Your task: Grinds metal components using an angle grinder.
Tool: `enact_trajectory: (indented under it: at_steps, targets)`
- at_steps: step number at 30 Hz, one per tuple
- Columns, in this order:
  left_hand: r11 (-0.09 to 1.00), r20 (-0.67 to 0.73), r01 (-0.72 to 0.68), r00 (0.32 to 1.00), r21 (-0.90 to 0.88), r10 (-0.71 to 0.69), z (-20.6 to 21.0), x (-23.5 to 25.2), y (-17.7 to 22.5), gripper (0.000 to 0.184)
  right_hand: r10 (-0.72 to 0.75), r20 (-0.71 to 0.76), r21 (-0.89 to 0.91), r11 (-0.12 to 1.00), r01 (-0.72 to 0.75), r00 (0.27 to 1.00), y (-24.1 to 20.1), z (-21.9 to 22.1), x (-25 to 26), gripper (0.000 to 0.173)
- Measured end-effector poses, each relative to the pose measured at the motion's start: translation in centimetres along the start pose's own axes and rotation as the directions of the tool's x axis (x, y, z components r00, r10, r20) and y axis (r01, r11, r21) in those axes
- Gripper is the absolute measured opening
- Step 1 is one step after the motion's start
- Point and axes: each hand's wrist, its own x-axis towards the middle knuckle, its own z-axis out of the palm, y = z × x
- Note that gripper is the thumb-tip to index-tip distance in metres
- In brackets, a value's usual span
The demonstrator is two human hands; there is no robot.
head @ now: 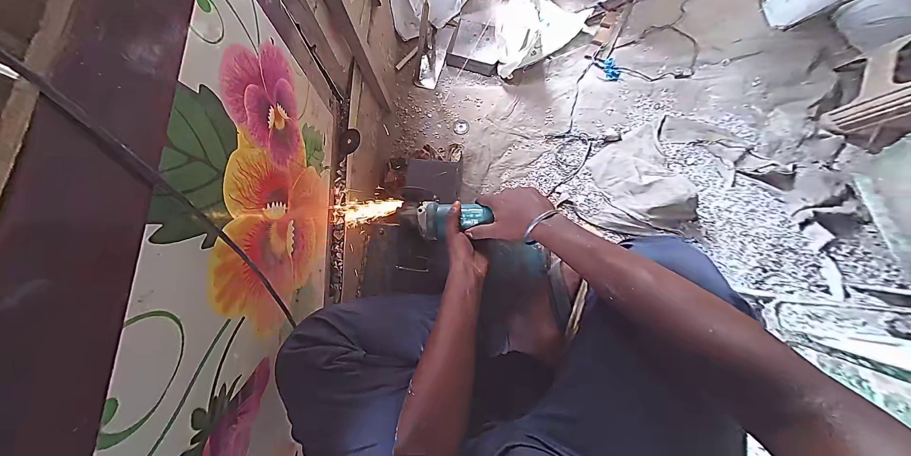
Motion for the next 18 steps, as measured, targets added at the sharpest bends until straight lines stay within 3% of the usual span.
enact_trajectory:
  at_steps: [18]
  targets:
    - [1.0,0.033,-0.007,0.999,0.005,0.006,-0.1,-0.3,-0.5,0.027,-0.006,0.001,-0.04,0.999,0.006,1.0,0.3,0.3,-0.3,0.08]
